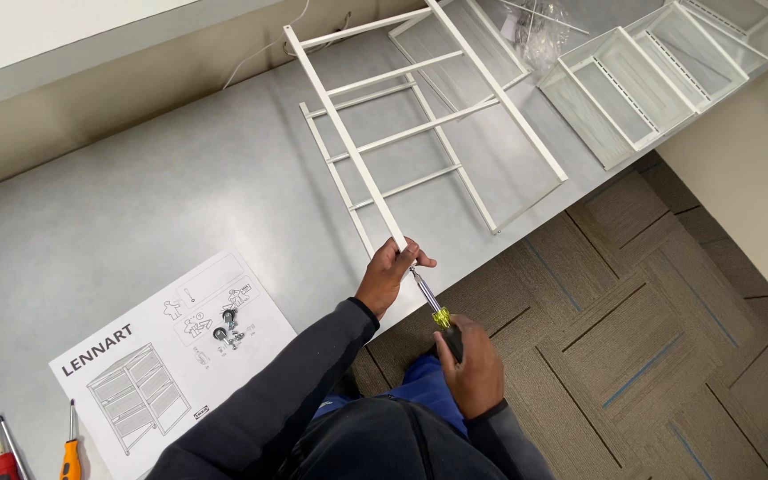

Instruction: The person assembles a white metal shelving unit by using a screwdriver to attach screws to the frame and placing a mesh shelf on top.

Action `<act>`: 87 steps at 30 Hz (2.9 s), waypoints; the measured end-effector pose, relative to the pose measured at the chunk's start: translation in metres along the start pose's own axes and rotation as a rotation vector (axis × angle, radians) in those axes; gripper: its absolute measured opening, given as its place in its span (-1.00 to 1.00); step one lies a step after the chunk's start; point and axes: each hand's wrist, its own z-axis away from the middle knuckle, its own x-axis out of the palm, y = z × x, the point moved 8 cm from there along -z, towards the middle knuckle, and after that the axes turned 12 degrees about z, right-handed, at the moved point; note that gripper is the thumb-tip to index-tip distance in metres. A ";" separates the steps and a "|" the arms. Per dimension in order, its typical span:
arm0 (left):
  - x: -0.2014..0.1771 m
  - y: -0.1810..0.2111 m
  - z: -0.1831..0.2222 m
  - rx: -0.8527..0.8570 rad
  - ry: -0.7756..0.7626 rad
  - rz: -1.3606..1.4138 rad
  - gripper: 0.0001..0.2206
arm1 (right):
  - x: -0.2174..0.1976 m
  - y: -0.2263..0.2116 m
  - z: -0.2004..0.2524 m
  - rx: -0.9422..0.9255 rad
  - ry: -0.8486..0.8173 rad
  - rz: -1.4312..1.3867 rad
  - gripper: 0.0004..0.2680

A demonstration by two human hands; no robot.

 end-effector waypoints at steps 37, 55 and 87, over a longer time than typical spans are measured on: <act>0.012 0.011 0.010 0.069 0.034 -0.154 -0.65 | 0.070 -0.007 0.032 0.592 -1.131 -1.378 -0.67; 0.011 0.000 0.006 0.134 0.011 -0.134 -0.68 | 0.083 0.020 0.021 0.569 -0.969 -1.235 -0.69; 0.014 0.013 -0.006 0.183 -0.022 -0.159 -0.69 | 0.039 -0.020 -0.011 0.067 -0.374 -0.412 -0.78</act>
